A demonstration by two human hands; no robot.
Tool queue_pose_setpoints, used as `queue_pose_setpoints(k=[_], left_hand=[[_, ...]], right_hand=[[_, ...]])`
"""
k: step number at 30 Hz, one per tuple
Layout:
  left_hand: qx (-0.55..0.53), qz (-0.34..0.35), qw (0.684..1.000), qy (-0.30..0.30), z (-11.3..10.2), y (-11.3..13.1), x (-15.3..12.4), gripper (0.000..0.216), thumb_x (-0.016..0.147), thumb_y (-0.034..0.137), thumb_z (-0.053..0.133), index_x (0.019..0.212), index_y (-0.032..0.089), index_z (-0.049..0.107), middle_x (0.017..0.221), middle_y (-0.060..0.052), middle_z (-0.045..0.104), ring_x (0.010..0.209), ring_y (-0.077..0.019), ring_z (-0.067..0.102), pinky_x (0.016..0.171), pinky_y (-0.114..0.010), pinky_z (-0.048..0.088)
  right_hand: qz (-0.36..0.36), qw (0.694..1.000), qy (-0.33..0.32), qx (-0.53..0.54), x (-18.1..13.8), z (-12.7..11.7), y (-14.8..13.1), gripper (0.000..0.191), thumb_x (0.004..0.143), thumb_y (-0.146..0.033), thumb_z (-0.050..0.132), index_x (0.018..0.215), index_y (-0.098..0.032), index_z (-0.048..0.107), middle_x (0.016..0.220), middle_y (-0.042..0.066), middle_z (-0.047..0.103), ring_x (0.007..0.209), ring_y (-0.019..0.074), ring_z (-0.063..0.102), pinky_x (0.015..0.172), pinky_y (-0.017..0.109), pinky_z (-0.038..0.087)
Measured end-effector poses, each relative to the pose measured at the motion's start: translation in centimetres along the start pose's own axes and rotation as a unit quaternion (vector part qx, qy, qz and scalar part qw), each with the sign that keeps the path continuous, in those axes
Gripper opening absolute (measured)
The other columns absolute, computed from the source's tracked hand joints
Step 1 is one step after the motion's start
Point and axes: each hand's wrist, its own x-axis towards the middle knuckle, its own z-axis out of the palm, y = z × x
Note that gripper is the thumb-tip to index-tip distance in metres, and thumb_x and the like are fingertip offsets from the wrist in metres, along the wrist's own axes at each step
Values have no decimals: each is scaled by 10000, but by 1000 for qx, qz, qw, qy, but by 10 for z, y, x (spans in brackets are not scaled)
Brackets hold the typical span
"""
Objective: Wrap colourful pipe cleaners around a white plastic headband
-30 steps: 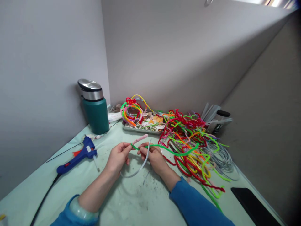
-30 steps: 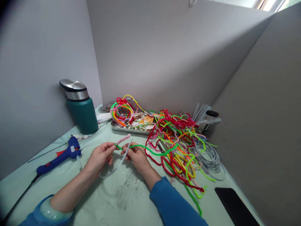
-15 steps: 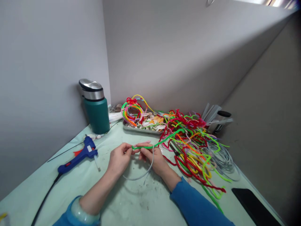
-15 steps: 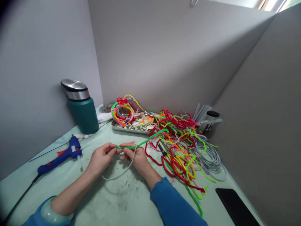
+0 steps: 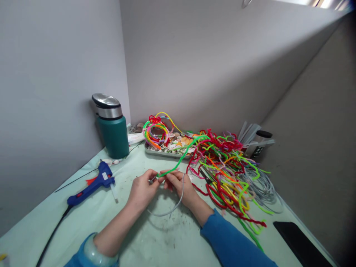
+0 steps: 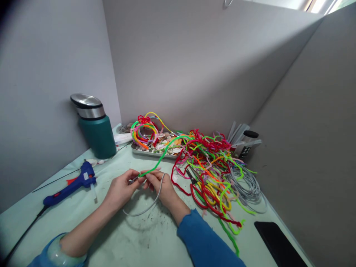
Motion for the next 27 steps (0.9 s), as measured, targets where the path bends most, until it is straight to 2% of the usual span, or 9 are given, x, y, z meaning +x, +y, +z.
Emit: queue_pose_setpoints(k=[4, 9, 12, 20, 27], left_hand=[[-11, 10, 1000, -8, -1, 1, -1, 217, 748, 384, 488, 779, 205, 606, 687, 15, 647, 595, -127, 555, 555, -210, 352], [-16, 19, 1000, -1, 0, -1, -1, 204, 764, 332, 453, 751, 198, 606, 639, 18, 627, 567, -120, 532, 540, -205, 343], [-48, 11, 999, 10, 1, -4, 0, 236, 760, 367, 464, 710, 185, 606, 605, 10, 618, 540, -120, 514, 508, -201, 338], [-188, -56, 980, -32, 5, -10, 5, 345, 723, 493, 506, 623, 163, 522, 556, 19, 579, 328, -53, 345, 347, -184, 245], [-222, -68, 971, -61, 4, -3, 4, 359, 699, 495, 546, 610, 148, 518, 556, 18, 555, 315, -37, 340, 313, -173, 244]], right_hand=[[-2, 1000, -20, 8, -1, 1, -2, 242, 790, -293, 545, 942, -157, 675, 687, 36, 654, 512, 85, 512, 456, 198, 351], [7, 1000, -8, 12, -2, 1, -2, 237, 781, -283, 554, 941, -151, 668, 752, 53, 668, 549, 94, 540, 474, 203, 360], [28, 999, -4, 24, -3, 1, -3, 238, 772, -306, 566, 918, -151, 672, 792, 67, 678, 560, 94, 544, 492, 209, 374], [37, 998, 33, -47, -1, 3, -6, 267, 734, -352, 585, 620, -121, 656, 573, 26, 612, 474, 77, 487, 461, 203, 366], [35, 995, 85, -33, 4, 1, 5, 339, 723, -435, 588, 596, -120, 585, 508, -3, 545, 413, 61, 440, 400, 191, 328]])
